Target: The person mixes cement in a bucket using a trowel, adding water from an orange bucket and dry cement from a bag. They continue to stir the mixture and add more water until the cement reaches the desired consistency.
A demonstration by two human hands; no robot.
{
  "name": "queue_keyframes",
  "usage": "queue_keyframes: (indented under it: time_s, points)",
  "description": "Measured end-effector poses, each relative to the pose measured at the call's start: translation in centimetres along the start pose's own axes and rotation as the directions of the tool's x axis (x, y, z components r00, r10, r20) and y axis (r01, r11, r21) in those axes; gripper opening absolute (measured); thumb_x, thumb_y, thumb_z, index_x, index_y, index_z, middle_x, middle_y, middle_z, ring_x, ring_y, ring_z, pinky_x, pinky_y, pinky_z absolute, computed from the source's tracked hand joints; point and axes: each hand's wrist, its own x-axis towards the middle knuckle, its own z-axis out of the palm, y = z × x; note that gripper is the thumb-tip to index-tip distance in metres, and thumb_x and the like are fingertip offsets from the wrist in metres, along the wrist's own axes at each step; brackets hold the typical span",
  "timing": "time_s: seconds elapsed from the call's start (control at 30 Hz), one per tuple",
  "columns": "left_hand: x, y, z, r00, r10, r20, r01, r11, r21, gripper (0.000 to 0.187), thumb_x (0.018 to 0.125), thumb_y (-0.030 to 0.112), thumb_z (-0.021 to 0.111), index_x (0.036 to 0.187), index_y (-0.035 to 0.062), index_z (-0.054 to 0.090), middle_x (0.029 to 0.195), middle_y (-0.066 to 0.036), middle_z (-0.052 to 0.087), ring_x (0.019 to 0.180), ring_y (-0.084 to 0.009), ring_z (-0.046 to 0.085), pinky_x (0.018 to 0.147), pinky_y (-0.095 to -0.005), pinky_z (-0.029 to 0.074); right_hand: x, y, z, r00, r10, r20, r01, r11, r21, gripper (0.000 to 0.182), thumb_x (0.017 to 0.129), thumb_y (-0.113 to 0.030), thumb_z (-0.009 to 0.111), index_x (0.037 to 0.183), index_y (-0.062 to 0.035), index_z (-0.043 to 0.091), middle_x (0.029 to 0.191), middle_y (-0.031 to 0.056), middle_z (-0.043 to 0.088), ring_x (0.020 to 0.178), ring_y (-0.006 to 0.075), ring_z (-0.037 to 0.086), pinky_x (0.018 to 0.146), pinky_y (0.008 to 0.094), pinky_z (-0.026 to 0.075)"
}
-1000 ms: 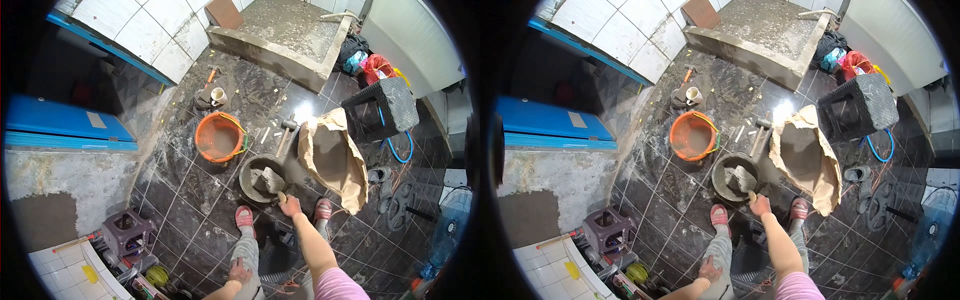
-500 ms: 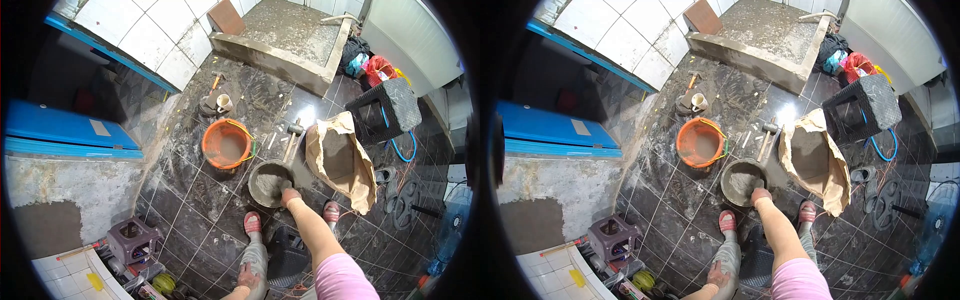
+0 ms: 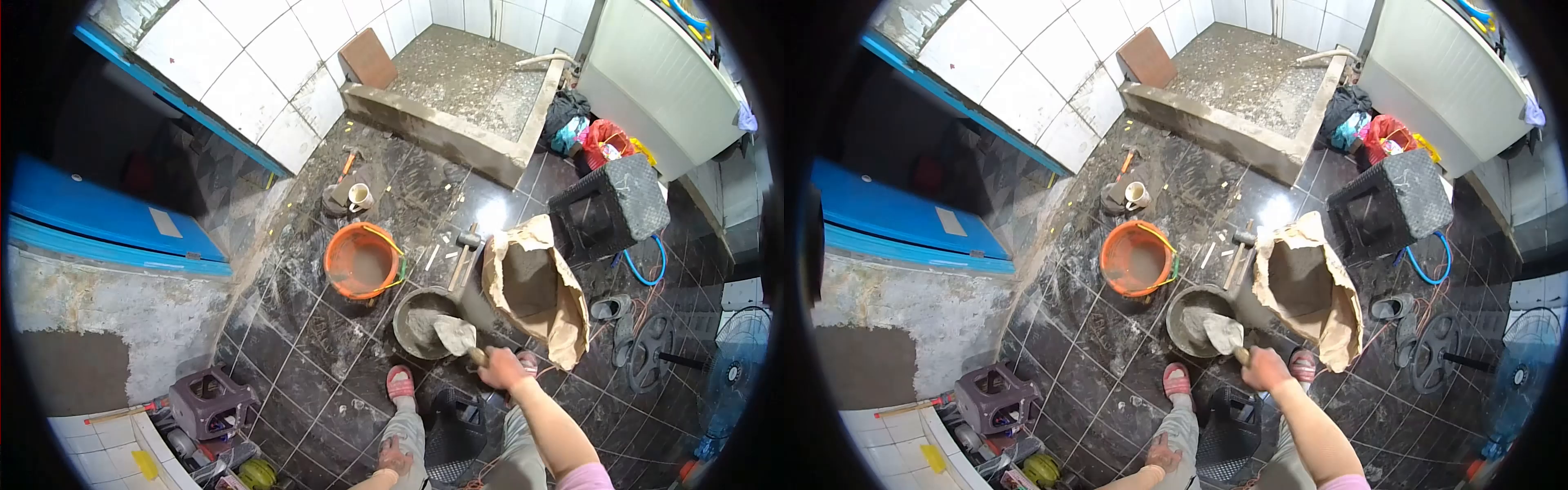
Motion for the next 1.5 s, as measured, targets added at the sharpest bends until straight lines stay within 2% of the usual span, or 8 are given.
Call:
queue_keyframes:
  time_s: [0.5,0.7,0.93,1.03,1.17,1.33,1.4,1.5]
  points:
    - [1.0,2.0,0.8,0.997,0.078,0.004,-0.078,0.988,0.134,0.092,0.08,0.043,0.064,0.149,-0.0018,0.023,0.15,-0.029,0.031,0.14,-0.0396,0.033,0.115,-0.0393,0.03,-18.3,7.3,-11.8,0.93,0.323,-0.174,-0.17,0.8,0.576,0.039,0.073,-0.022,0.074,0.105,-0.0014,0.066,0.085,0.0217,0.067,0.08,0.0381,0.067,0.075,0.04,0.052]
    - [2.0,1.9,1.8,0.998,0.059,0.016,-0.061,0.968,0.243,0.093,0.079,0.043,0.065,0.15,-0.0022,0.024,0.15,-0.029,0.03,0.14,-0.0397,0.032,0.115,-0.0378,0.03,-5.4,12.6,-7.7,0.839,0.4,-0.369,-0.266,0.893,0.364,0.031,0.078,-0.024,0.064,0.097,0.0001,0.067,0.095,0.0283,0.066,0.093,0.0442,0.064,0.085,0.0479,0.051]
    - [3.3,2.7,0.8,0.997,0.055,-0.048,-0.042,0.97,0.239,0.084,0.088,0.042,0.059,0.152,0.0022,0.021,0.155,-0.022,0.025,0.143,-0.0362,0.025,0.117,-0.0388,0.023,14.3,20.4,-2.5,0.843,0.536,-0.057,-0.529,0.843,0.101,0.043,0.079,-0.019,0.058,0.117,0.0012,0.065,0.114,0.0268,0.065,0.111,0.0405,0.061,0.098,0.0449,0.048]
    - [3.8,2.9,-0.7,0.991,0.089,-0.099,-0.063,0.97,0.236,0.079,0.093,0.041,0.056,0.153,0.004,0.02,0.157,-0.019,0.022,0.144,-0.0347,0.023,0.118,-0.0392,0.021,17.8,21.5,-0.5,0.876,0.321,-0.36,-0.321,0.945,0.061,0.039,0.077,-0.018,0.058,0.112,-0.0043,0.067,0.12,0.0222,0.063,0.113,0.0384,0.06,0.099,0.0446,0.047]
    - [3.9,3.2,-2.2,0.978,0.099,-0.185,-0.068,0.984,0.165,0.079,0.093,0.041,0.057,0.153,0.0059,0.02,0.156,-0.02,0.024,0.144,-0.0348,0.023,0.118,-0.0393,0.02,23.3,27.5,4.3,0.955,0.296,0.013,-0.296,0.955,-0.005,0.05,0.076,-0.027,0.063,0.122,-0.0069,0.061,0.127,0.0185,0.059,0.114,0.0349,0.059,0.097,0.0439,0.048]
    - [4.6,4.1,-0.6,0.977,0.11,-0.183,-0.071,0.976,0.208,0.074,0.095,0.04,0.055,0.153,0.0081,0.022,0.155,-0.019,0.029,0.142,-0.0357,0.027,0.118,-0.0395,0.019,16.8,22.2,-0.9,0.915,0.398,-0.058,-0.402,0.912,-0.078,0.064,0.083,-0.056,0.051,0.136,-0.0212,0.05,0.132,0.0134,0.06,0.121,0.0354,0.057,0.095,0.0698,0.034]
    - [5.2,3.3,0.5,0.969,0.107,-0.221,-0.071,0.983,0.167,0.068,0.098,0.043,0.048,0.152,0.0079,0.026,0.153,-0.018,0.033,0.142,-0.0354,0.028,0.119,-0.0406,0.017,19.3,23.6,0.5,0.932,0.359,-0.048,-0.358,0.933,0.02,0.066,0.085,-0.055,0.051,0.14,-0.0179,0.046,0.139,0.0145,0.052,0.128,0.0351,0.047,0.102,0.061,0.031]
    - [10.6,-4.0,4.7,0.944,0.291,-0.154,-0.144,0.785,0.602,0.062,0.101,0.047,0.034,0.147,0.0062,0.039,0.149,-0.017,0.041,0.142,-0.0342,0.03,0.12,-0.0433,0.014,23.8,28.3,5.7,0.976,0.212,0.05,-0.217,0.931,0.293,0.069,0.089,-0.053,0.05,0.145,-0.0129,0.04,0.149,0.0163,0.039,0.14,0.0346,0.031,0.113,0.0478,0.026]
